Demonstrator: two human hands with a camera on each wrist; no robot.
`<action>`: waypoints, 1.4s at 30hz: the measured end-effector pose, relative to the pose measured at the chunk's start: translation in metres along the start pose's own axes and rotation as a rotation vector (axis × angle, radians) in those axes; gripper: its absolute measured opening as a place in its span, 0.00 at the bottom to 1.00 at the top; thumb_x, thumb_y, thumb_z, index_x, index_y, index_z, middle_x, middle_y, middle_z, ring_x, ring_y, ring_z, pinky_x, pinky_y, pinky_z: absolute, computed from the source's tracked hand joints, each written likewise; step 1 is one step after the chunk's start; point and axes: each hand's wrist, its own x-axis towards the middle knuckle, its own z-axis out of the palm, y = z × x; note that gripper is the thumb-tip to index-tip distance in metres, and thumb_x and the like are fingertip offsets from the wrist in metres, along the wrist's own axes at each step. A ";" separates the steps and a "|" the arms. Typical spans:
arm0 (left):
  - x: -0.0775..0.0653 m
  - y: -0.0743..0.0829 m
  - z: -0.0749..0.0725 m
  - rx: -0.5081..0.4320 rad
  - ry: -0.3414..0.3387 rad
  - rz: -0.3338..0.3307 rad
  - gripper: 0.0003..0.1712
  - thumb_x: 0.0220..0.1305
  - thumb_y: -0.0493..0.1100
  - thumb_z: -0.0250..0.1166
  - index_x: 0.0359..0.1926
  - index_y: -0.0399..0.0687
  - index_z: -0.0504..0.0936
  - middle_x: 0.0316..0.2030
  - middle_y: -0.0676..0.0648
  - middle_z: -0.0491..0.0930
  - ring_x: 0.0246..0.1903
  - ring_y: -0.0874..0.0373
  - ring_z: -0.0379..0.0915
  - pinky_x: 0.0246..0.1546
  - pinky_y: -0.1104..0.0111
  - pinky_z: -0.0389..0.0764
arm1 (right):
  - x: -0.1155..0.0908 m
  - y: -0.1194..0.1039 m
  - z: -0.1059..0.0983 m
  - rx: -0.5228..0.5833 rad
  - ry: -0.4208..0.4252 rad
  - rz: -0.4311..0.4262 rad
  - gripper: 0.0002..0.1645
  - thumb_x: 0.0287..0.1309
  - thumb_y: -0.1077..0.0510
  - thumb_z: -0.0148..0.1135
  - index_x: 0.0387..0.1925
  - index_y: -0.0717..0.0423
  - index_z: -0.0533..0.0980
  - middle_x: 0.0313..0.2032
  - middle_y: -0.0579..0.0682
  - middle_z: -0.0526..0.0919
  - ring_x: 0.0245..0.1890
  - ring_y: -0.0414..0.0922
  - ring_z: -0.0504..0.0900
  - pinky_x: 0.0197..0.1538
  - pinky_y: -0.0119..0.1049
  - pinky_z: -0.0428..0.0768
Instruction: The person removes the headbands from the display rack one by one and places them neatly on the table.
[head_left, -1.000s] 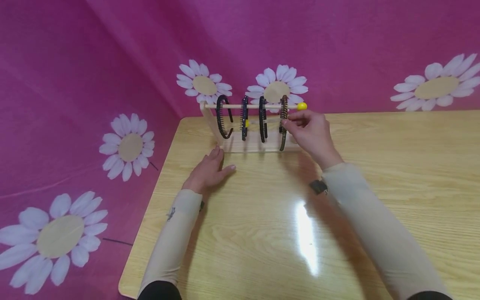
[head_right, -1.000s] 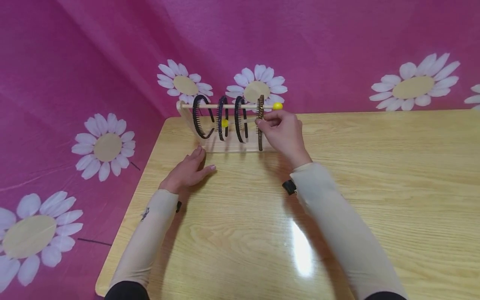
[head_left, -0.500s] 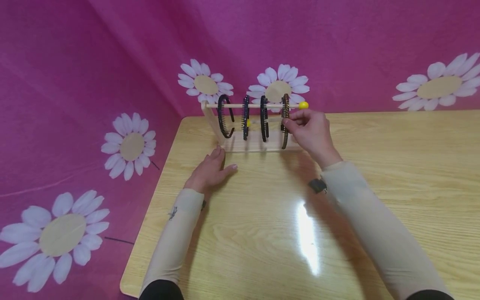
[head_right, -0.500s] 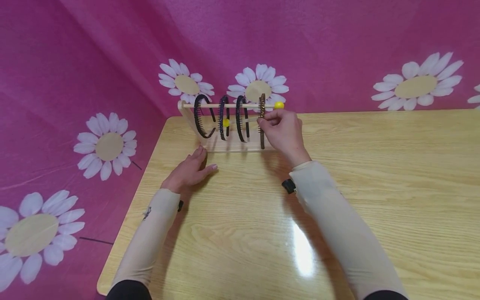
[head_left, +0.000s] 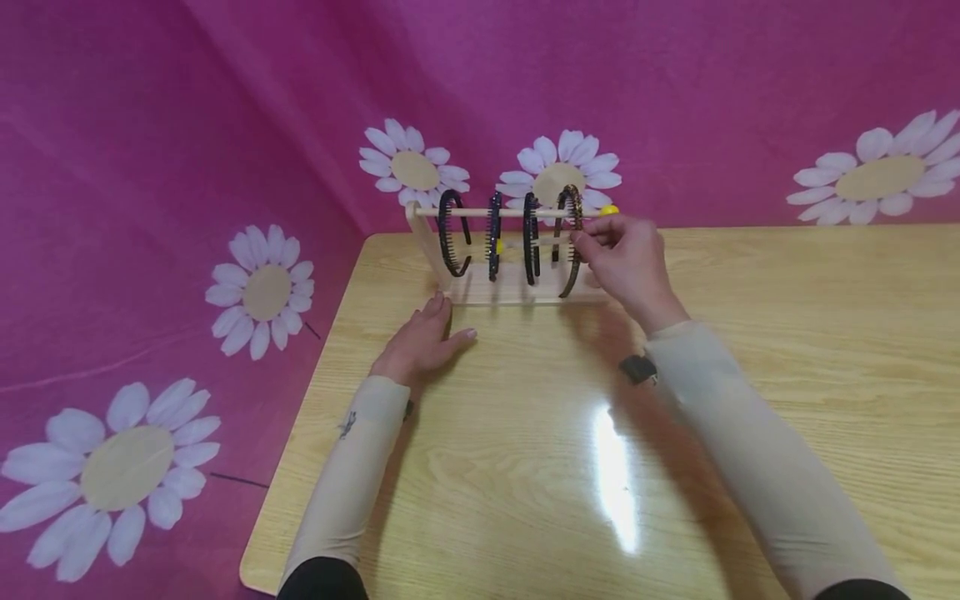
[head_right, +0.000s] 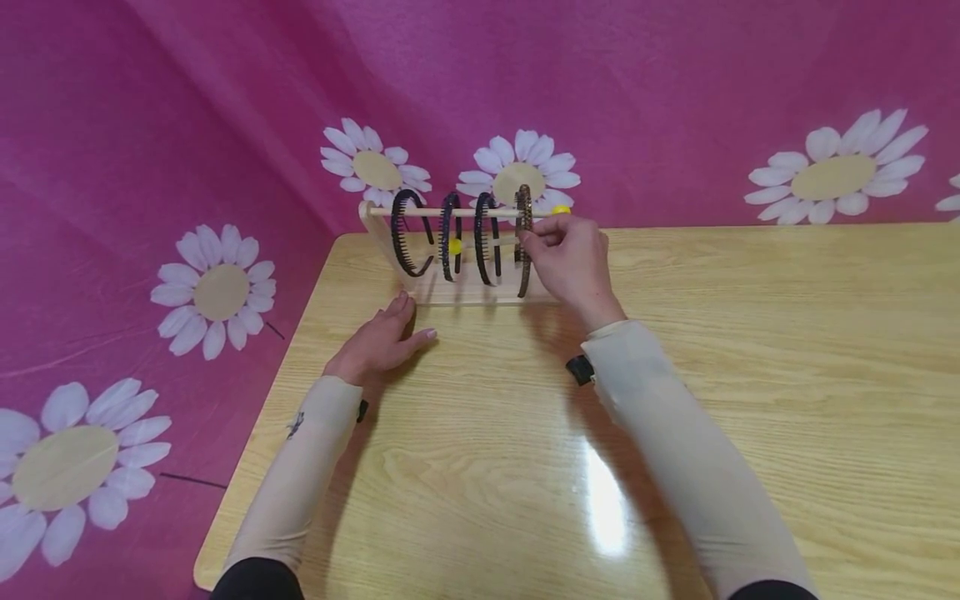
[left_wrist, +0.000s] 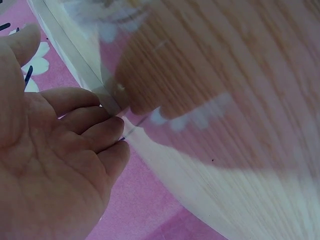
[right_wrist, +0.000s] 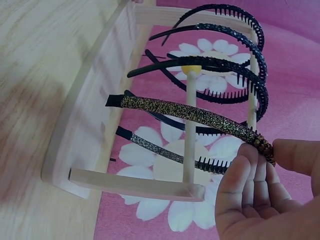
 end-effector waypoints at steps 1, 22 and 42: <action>0.000 0.000 0.000 0.001 0.001 0.001 0.53 0.71 0.71 0.48 0.80 0.41 0.45 0.79 0.44 0.39 0.77 0.49 0.37 0.75 0.58 0.44 | 0.000 -0.001 -0.001 0.006 0.000 -0.002 0.15 0.64 0.54 0.65 0.43 0.63 0.84 0.34 0.55 0.85 0.30 0.40 0.82 0.33 0.27 0.80; 0.002 0.000 -0.001 0.023 0.005 0.013 0.52 0.72 0.71 0.47 0.79 0.39 0.46 0.79 0.43 0.40 0.77 0.50 0.37 0.75 0.58 0.45 | 0.005 -0.025 -0.024 0.078 0.046 -0.043 0.15 0.65 0.56 0.66 0.44 0.65 0.83 0.32 0.50 0.85 0.29 0.40 0.82 0.32 0.25 0.80; 0.003 0.000 -0.001 0.020 0.002 0.011 0.53 0.72 0.71 0.48 0.79 0.39 0.45 0.79 0.42 0.40 0.77 0.50 0.38 0.75 0.58 0.46 | 0.007 -0.047 -0.046 0.347 0.118 -0.131 0.04 0.63 0.64 0.67 0.34 0.61 0.85 0.27 0.49 0.84 0.28 0.41 0.82 0.32 0.26 0.81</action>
